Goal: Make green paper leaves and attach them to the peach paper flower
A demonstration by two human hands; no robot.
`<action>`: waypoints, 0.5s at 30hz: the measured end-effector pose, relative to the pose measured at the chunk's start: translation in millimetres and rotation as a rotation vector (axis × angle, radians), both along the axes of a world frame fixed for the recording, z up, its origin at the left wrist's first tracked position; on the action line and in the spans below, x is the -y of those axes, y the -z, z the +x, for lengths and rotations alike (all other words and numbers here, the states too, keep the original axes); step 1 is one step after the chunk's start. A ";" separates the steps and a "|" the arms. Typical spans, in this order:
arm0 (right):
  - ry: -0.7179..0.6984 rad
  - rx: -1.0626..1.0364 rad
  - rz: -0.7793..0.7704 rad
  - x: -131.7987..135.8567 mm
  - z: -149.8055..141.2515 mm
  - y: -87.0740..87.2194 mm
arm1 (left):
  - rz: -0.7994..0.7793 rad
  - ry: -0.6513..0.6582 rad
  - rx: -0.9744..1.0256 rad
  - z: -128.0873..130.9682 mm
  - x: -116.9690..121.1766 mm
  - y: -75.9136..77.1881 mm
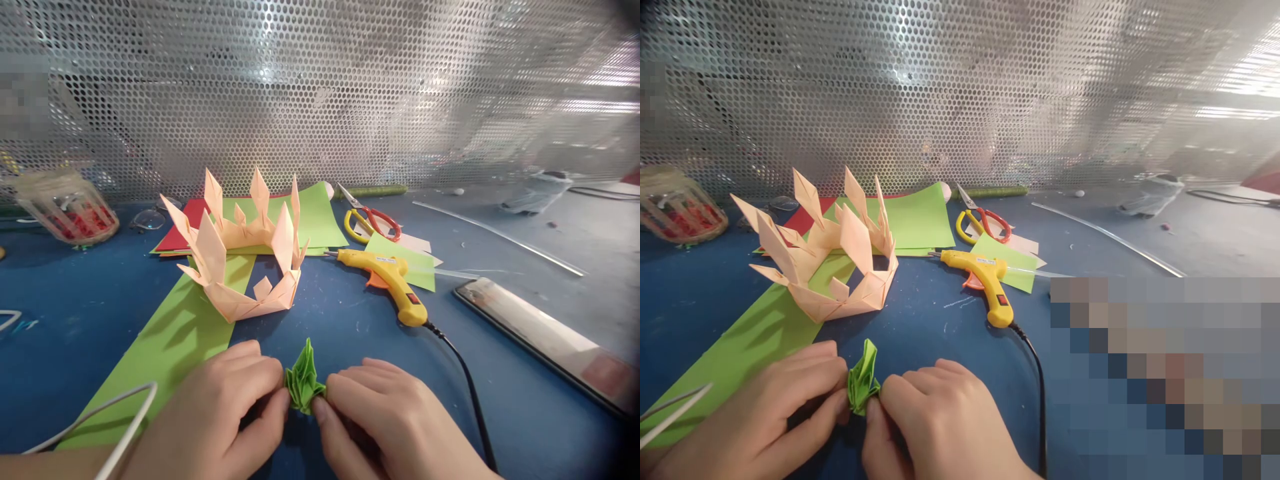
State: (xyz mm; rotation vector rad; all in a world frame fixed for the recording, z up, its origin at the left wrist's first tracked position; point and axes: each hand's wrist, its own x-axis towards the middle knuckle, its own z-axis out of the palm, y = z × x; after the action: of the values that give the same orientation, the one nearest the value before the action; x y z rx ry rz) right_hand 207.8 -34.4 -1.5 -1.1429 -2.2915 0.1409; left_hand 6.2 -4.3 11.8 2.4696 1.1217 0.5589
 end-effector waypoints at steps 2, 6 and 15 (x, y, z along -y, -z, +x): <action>0.006 0.049 0.052 0.6 -0.9 2.9 | 0.031 0.022 0.009 -1.1 0.1 4.2; 0.020 0.100 0.179 1.0 -3.3 7.5 | 0.056 0.038 0.033 -1.7 0.9 8.0; -0.032 0.042 0.162 1.0 -5.5 3.8 | 0.101 0.065 0.003 -3.5 2.8 11.0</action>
State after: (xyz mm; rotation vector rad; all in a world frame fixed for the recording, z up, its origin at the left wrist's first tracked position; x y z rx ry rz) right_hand 202.3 -35.4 -5.4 -1.0362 -2.3117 -0.0572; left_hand 2.7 -7.1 0.8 2.5797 1.0320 0.6131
